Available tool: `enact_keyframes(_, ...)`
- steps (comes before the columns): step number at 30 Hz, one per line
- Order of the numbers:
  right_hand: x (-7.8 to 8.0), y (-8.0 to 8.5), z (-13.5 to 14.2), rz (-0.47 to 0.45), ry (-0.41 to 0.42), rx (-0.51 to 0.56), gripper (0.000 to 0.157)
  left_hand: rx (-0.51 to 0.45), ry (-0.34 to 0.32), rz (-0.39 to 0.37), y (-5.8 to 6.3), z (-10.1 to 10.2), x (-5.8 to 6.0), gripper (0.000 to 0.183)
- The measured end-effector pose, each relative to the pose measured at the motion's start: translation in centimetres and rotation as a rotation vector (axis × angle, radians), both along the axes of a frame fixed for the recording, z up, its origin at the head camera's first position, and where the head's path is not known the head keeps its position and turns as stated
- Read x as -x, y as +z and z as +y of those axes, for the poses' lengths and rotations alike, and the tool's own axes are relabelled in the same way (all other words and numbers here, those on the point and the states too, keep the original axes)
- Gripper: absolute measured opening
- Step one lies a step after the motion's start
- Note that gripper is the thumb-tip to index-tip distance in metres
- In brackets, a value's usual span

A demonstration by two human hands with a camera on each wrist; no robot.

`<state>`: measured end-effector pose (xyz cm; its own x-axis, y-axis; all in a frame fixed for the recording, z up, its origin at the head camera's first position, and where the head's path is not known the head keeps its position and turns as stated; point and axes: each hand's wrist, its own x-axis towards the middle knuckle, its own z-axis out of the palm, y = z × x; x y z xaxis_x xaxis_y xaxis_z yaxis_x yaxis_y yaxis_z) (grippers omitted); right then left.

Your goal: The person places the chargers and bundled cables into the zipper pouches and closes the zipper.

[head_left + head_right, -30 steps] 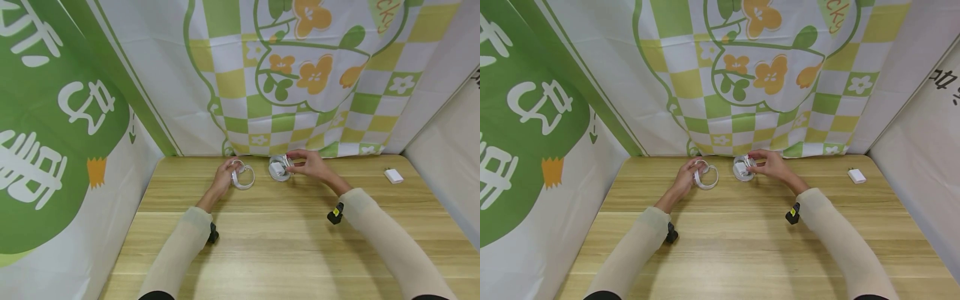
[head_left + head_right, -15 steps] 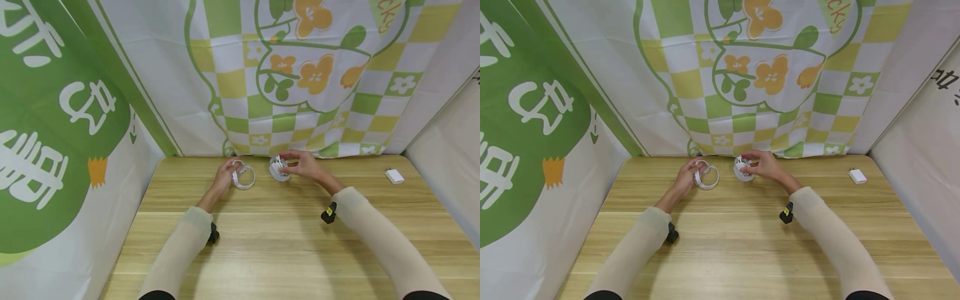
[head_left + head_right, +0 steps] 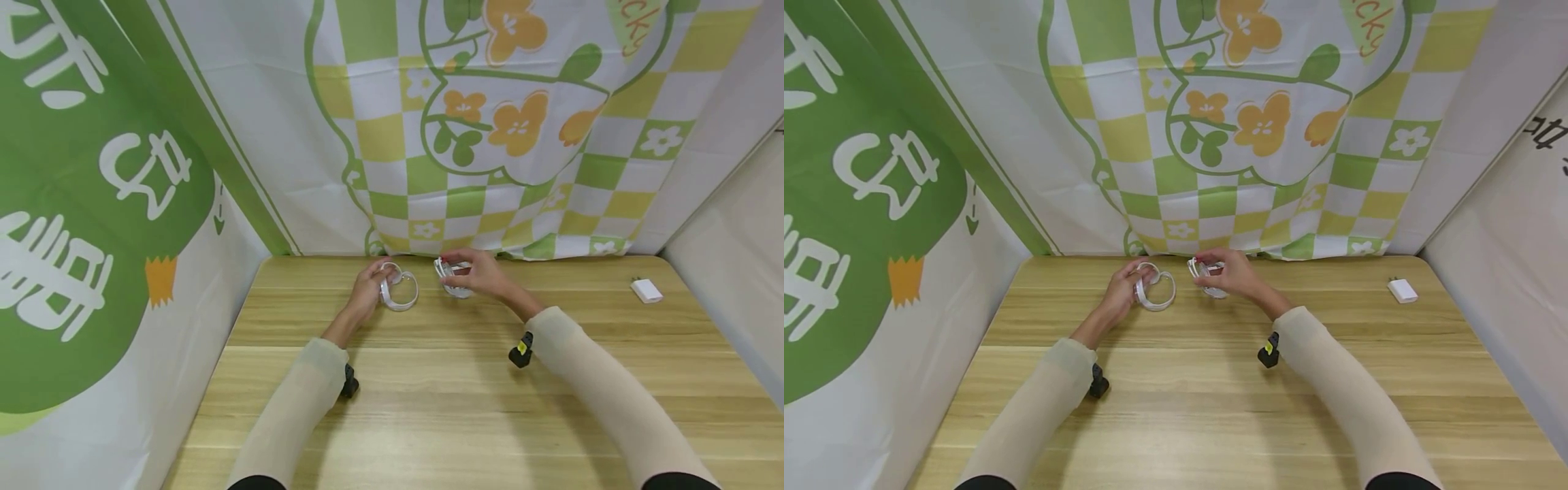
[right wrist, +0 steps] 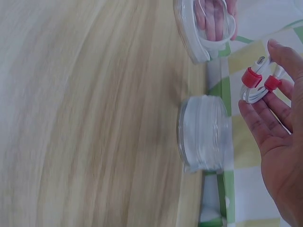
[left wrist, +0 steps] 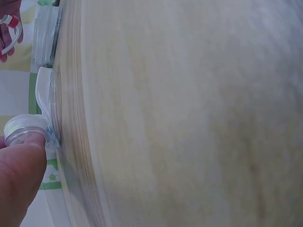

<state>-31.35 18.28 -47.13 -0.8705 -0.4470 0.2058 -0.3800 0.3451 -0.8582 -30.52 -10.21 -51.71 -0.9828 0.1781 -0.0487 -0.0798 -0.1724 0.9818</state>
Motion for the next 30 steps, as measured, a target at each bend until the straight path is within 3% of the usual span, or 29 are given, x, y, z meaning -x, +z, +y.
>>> enact_keyframes(20,0.4,-1.2,-5.0,0.004,0.023,0.098,0.053,0.041,0.015,-0.023,-0.1,-0.1,0.0,0.048)
enact_keyframes(30,0.5,-2.1,-6.6,-0.019,0.024,0.127,0.050,0.003,0.003,-0.030,0.0,0.0,0.1,0.048)
